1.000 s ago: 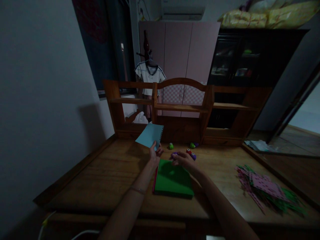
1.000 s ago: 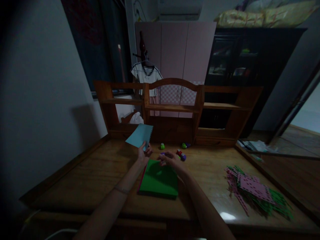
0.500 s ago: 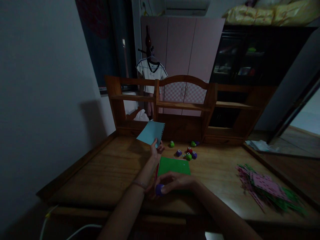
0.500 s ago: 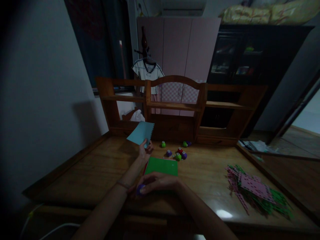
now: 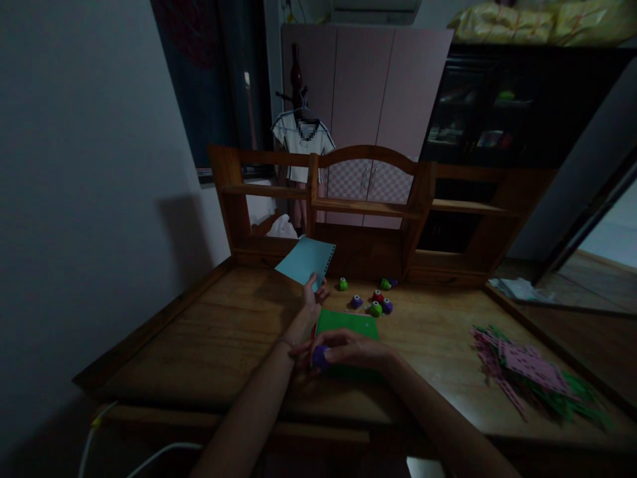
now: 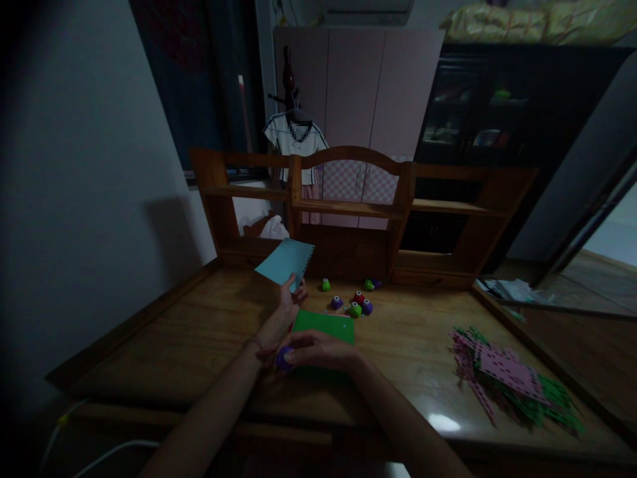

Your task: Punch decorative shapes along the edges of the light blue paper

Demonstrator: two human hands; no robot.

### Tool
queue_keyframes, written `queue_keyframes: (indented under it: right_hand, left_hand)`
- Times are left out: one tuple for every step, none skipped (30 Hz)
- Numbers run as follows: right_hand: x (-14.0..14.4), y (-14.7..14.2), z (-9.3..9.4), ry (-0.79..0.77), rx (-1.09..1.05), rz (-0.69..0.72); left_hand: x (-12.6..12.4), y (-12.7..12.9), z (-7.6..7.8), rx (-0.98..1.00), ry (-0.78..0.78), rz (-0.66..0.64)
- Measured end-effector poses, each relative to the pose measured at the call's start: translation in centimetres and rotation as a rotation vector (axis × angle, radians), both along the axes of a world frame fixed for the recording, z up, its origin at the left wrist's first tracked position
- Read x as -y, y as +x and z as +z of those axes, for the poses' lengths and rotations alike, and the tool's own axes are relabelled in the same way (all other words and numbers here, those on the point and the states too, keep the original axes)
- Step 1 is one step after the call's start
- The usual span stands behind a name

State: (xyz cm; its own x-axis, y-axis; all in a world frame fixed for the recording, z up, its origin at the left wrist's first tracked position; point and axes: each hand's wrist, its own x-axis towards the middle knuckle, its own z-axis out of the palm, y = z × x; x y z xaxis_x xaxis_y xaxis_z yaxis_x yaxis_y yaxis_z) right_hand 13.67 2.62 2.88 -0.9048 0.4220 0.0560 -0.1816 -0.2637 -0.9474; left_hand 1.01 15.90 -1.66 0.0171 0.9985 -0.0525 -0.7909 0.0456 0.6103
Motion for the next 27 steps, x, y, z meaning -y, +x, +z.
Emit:
queue_keyframes:
  right_hand:
    - [0.0, 0.0, 0.0, 0.000, -0.001, -0.001]
    - [-0.1, 0.0, 0.0, 0.001, -0.005, -0.001]
    - [-0.1, 0.0, 0.0, 0.001, -0.010, -0.001]
    - [-0.2, 0.1, 0.0, 0.000, -0.012, -0.002]
    - [-0.2, 0.1, -0.1, 0.000, -0.012, -0.006]
    - [-0.3, 0.1, -0.2, 0.000, -0.011, -0.009]
    - [-0.3, 0.1, -0.3, 0.002, -0.006, -0.010]
    - [-0.4, 0.2, -0.3, 0.006, -0.002, -0.013]
    - [-0.4, 0.2, -0.4, 0.010, 0.003, -0.019]
    - [-0.4, 0.2, -0.4, 0.015, 0.003, -0.032]
    - [-0.5, 0.2, -0.3, 0.018, -0.001, -0.054]
    - [-0.5, 0.2, -0.3, 0.019, -0.006, -0.084]
    - [-0.5, 0.2, -0.2, 0.020, -0.015, -0.114]
    - [-0.5, 0.2, -0.2, 0.021, -0.024, -0.137]
    - [-0.4, 0.2, -0.1, 0.022, -0.027, -0.146]
    - [-0.4, 0.2, -0.1, 0.024, -0.025, -0.140]
    - [-0.4, 0.1, -0.2, 0.025, -0.017, -0.119]
    - [-0.3, 0.1, -0.2, 0.024, -0.005, -0.089]
    - [-0.3, 0.1, -0.3, 0.022, 0.007, -0.054]
    - [-0.3, 0.0, -0.5, 0.019, 0.022, -0.022]
    - [-0.3, 0.0, -0.6, 0.016, 0.036, 0.003]
    - [-0.3, 0.0, -0.7, 0.014, 0.047, 0.020]
    - [-0.3, 0.0, -0.8, 0.013, 0.058, 0.031]
    - [-0.3, 0.0, -0.9, 0.011, 0.066, 0.036]
    - [-0.4, 0.1, -1.0, 0.010, 0.070, 0.039]
    - [-0.4, 0.1, -1.0, 0.011, 0.071, 0.041]
    - [-0.4, 0.1, -0.9, 0.014, 0.072, 0.041]
  left_hand:
    - [-0.1, 0.0, -0.1, 0.000, 0.013, -0.012]
    - [-0.2, 0.0, -0.2, -0.002, 0.020, -0.021]
    - [-0.2, 0.0, -0.3, -0.005, 0.021, -0.026]
    - [-0.3, 0.0, -0.4, -0.007, 0.014, -0.024]
    - [-0.3, 0.0, -0.4, -0.008, 0.005, -0.022]
    - [-0.3, 0.0, -0.4, -0.009, -0.004, -0.022]
    - [-0.2, 0.0, -0.3, -0.007, -0.008, -0.020]
    - [-0.2, 0.1, -0.2, -0.003, -0.011, -0.013]
    - [-0.1, 0.1, -0.1, 0.000, -0.014, -0.005]
    - [-0.1, 0.1, 0.0, 0.004, -0.018, 0.008]
    - [0.0, 0.2, 0.0, 0.006, -0.021, 0.020]
    - [0.1, 0.2, 0.1, 0.006, -0.023, 0.028]
    - [0.1, 0.2, 0.1, 0.003, -0.026, 0.027]
    - [0.1, 0.2, 0.1, -0.002, -0.026, 0.015]
    - [0.0, 0.2, 0.0, -0.007, -0.024, 0.003]
    - [0.0, 0.1, -0.1, -0.012, -0.019, -0.009]
    - [-0.2, 0.1, -0.2, -0.017, -0.013, -0.020]
    - [-0.3, 0.1, -0.3, -0.022, -0.008, -0.028]
    - [-0.5, 0.0, -0.5, -0.023, -0.004, -0.032]
    - [-0.7, 0.0, -0.6, -0.022, 0.000, -0.037]
    - [-0.8, 0.0, -0.6, -0.019, 0.006, -0.046]
    - [-0.9, 0.0, -0.7, -0.015, 0.010, -0.056]
    - [-0.9, 0.0, -0.7, -0.010, 0.014, -0.058]
    - [-0.9, 0.1, -0.7, -0.005, 0.017, -0.053]
    - [-0.8, 0.1, -0.8, -0.003, 0.017, -0.042]
    - [-0.7, 0.2, -0.8, -0.003, 0.015, -0.027]
    - [-0.6, 0.3, -0.8, -0.003, 0.012, -0.009]
